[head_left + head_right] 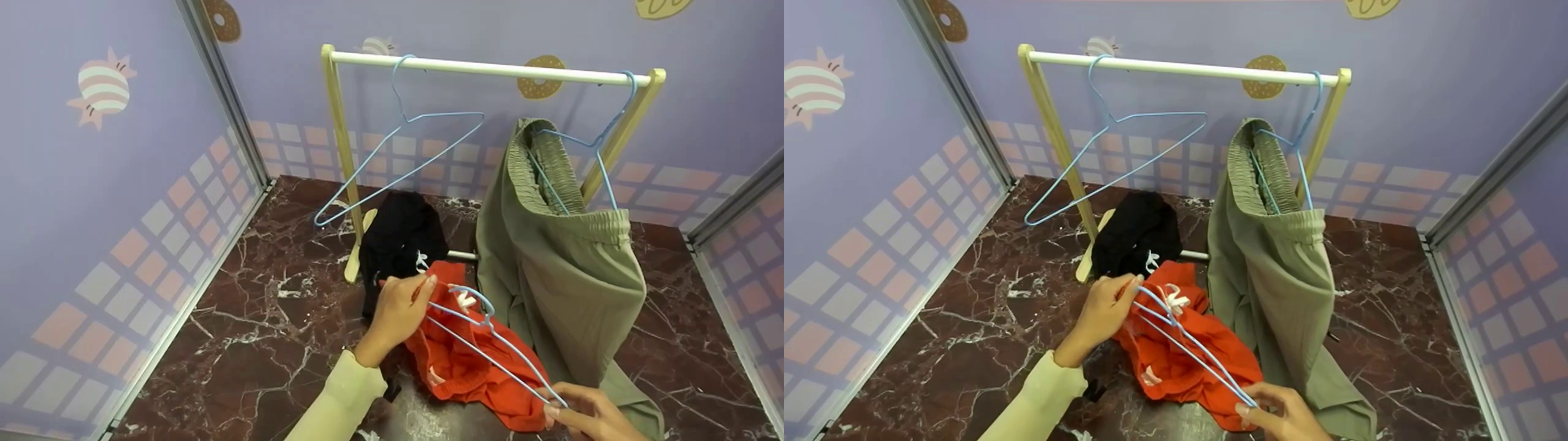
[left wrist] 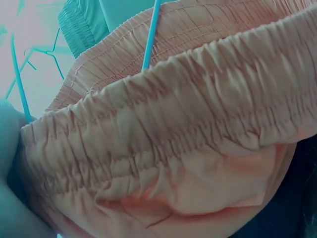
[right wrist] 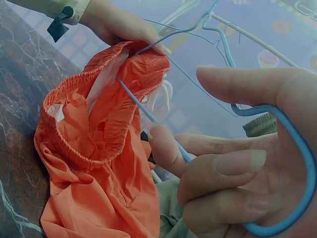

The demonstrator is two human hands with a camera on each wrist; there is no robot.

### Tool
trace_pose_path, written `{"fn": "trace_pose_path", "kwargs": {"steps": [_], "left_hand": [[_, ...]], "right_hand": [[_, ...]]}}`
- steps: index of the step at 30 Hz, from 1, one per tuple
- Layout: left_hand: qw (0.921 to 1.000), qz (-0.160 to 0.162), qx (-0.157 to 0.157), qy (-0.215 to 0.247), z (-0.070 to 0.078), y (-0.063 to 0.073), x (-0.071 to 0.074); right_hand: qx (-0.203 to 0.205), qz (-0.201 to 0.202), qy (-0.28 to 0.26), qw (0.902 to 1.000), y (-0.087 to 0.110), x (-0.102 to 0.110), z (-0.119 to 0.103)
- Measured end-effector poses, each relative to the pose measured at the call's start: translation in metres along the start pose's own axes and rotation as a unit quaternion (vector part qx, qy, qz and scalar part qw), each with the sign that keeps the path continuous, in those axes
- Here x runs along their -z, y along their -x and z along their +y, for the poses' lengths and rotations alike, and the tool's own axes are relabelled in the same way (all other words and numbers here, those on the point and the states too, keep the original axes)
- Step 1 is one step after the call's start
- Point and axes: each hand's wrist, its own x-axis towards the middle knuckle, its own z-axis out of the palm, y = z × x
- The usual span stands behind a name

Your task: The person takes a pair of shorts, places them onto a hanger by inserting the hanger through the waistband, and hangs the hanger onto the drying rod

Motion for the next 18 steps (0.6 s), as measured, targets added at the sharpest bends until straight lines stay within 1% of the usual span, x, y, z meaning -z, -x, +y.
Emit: {"fn": "trace_pose_path", "kwargs": {"steps": [3,10,13,18], "left_hand": [[0.9999,-0.008,-0.001,0.008,0.004,0.001,-0.001],[0.9985,-0.043,0.010,0.033,0.013,0.003,-0.003],[0.9976,-0.047,0.009,0.050,0.016,0.003,-0.003],[0.9956,-0.054,0.005,0.076,0.020,0.005,-0.003]], "right_hand": [[0.002,0.001,0.008,1.0000,0.000,-0.001,0.000],[-0.012,0.004,0.013,0.9998,0.000,-0.001,-0.001],[-0.015,0.001,0.012,0.9998,-0.001,-0.001,-0.001],[-0.003,-0.010,0.018,0.9998,-0.002,-0.002,-0.001]]}}
